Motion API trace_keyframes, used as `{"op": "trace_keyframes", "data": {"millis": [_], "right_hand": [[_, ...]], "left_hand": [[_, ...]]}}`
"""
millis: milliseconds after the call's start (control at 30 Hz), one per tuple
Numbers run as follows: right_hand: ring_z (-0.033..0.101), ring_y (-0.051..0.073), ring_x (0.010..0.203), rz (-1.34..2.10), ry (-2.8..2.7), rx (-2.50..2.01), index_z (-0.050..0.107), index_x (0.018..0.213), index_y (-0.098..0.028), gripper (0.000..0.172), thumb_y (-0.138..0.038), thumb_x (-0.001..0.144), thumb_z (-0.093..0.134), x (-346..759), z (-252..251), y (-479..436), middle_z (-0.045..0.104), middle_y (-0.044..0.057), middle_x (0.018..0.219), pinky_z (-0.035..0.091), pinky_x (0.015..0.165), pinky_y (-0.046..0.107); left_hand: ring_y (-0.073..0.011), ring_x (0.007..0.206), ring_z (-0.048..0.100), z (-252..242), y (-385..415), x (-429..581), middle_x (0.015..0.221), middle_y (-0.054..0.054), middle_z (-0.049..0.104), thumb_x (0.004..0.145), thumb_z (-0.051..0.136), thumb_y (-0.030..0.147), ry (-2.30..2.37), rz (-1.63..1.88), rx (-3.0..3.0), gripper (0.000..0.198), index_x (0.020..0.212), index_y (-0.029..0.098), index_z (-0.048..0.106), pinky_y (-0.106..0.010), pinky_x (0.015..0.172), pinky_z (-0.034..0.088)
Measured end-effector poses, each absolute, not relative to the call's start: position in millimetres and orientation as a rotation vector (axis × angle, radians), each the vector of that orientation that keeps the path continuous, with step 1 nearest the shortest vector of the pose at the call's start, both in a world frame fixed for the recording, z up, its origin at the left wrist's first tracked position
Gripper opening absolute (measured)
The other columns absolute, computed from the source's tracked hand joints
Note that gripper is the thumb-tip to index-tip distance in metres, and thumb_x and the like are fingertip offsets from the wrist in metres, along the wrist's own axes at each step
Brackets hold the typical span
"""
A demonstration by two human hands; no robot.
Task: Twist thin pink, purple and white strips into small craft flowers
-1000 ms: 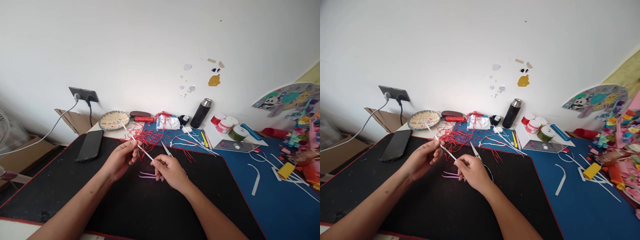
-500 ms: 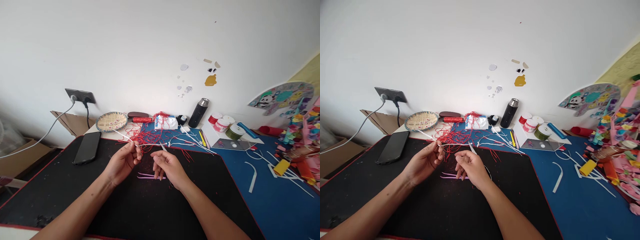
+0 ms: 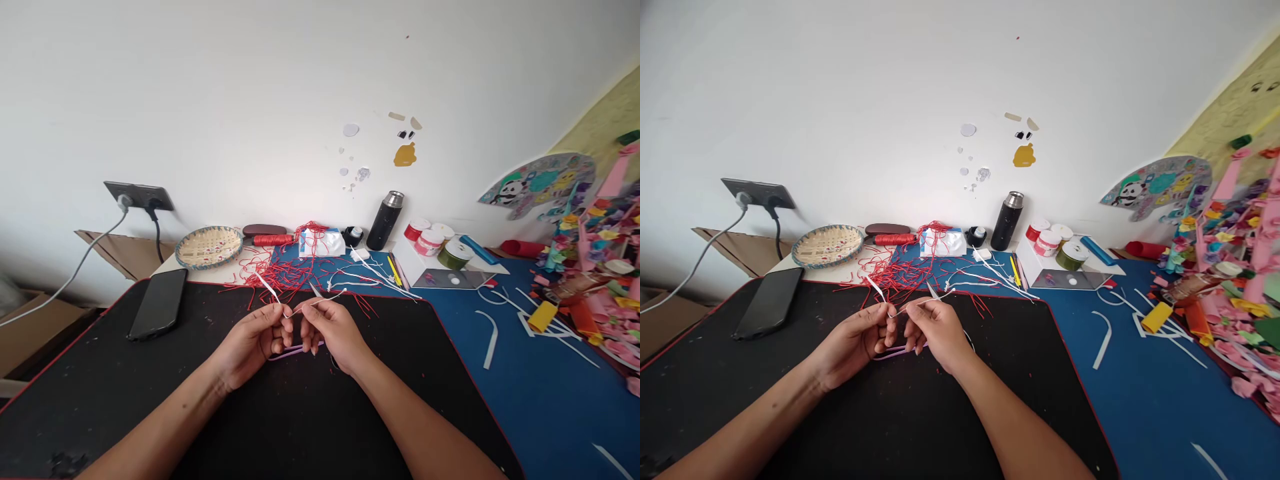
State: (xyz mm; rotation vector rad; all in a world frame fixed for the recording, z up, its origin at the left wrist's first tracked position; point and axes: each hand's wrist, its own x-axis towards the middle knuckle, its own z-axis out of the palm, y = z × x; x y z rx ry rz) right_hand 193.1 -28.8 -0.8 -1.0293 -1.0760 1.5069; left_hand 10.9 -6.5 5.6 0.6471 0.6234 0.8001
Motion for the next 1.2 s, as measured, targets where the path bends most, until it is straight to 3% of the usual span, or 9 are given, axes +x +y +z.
{"op": "trace_keyframes", "data": {"millis": [233,433,633,967,1200], "right_hand": [[0.059,0.011,0.044,1.436,-1.122,-1.069,0.068,0.092,-0.015,0.048,-0.063,0.085,0.071,194,-2,-29,0.06,-0.004,0.057,0.042,0.039,0.018],[0.059,0.01,0.045,1.437,-1.182,-1.079,0.068,0.091,-0.016,0.047,-0.063,0.087,0.069,194,-2,-30,0.062,-0.003,0.06,0.043,0.041,0.018],[0.059,0.011,0.047,1.446,-1.2,-1.078,0.067,0.086,-0.017,0.045,-0.061,0.086,0.071,193,-1,-30,0.062,-0.003,0.061,0.044,0.041,0.019],[0.056,0.009,0.049,1.497,-1.216,-1.052,0.069,0.096,-0.016,0.042,-0.056,0.084,0.076,192,0,-33,0.06,-0.004,0.066,0.046,0.043,0.02],[0.053,0.007,0.045,1.558,-1.284,-1.058,0.068,0.108,-0.017,0.039,-0.051,0.089,0.072,195,-2,-33,0.06,-0.005,0.068,0.041,0.04,0.019]], "left_hand": [[-0.0139,0.058,0.066,8,-6,10,0.07,-0.005,0.07,0.082,0.085,0.031,0.705,0.825,0.687,0.025,0.095,0.012,0.075,-0.018,0.048,0.05],[-0.0155,0.057,0.067,15,-8,9,0.072,-0.008,0.072,0.081,0.085,0.038,0.717,0.68,0.851,0.029,0.08,0.013,0.072,-0.019,0.045,0.051],[-0.018,0.064,0.07,18,-13,6,0.079,-0.011,0.074,0.087,0.078,0.042,0.741,0.568,0.955,0.031,0.084,0.012,0.075,-0.02,0.048,0.054],[-0.021,0.069,0.072,22,-16,5,0.091,-0.017,0.076,0.093,0.07,0.042,0.681,0.483,1.004,0.032,0.087,0.011,0.077,-0.021,0.047,0.055],[-0.0212,0.069,0.071,26,-17,4,0.088,-0.015,0.076,0.093,0.068,0.039,0.676,0.445,1.071,0.028,0.093,0.013,0.078,-0.022,0.05,0.056]]}}
